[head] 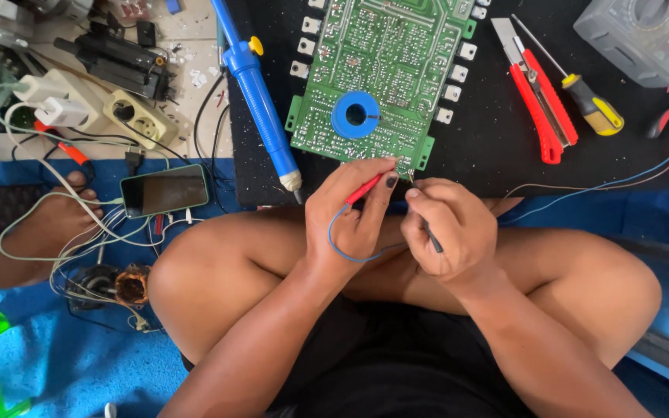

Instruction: Repairing an electronic circuit board by testing with a multimeter, scraping with a utility knife, and cleaning with a brush

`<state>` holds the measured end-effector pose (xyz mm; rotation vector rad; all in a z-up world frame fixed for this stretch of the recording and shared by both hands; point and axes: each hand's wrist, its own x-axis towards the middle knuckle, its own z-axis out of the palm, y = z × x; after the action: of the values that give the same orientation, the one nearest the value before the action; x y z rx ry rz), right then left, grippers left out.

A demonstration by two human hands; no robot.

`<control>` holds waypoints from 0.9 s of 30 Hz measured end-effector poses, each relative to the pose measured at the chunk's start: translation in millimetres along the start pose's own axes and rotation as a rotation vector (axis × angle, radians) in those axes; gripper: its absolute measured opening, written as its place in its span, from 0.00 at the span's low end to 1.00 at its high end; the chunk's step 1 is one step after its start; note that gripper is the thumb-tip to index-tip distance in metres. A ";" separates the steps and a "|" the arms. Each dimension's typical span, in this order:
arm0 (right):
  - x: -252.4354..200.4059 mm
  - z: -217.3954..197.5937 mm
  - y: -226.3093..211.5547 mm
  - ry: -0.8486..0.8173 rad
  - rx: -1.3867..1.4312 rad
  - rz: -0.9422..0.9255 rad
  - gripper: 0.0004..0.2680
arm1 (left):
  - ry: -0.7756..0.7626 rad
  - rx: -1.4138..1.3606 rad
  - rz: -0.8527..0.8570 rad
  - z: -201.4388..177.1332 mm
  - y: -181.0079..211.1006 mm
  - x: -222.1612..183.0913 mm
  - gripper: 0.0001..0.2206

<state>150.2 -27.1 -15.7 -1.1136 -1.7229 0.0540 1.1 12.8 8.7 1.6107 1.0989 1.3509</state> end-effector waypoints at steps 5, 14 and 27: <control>-1.2 5.4 -0.7 0.034 -0.063 0.011 0.03 | -0.002 0.005 0.021 2.1 -1.0 0.6 0.04; -0.3 3.1 -7.2 0.059 -0.097 0.157 0.03 | 0.004 0.017 0.051 4.9 -3.7 -1.4 0.04; 7.1 -5.4 -5.0 0.025 0.005 0.191 0.02 | 0.013 0.025 0.017 3.7 -3.6 -1.4 0.04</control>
<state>150.9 -27.5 -5.5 -1.2667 -1.5893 0.1622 4.1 12.6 4.3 1.6348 1.1163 1.3647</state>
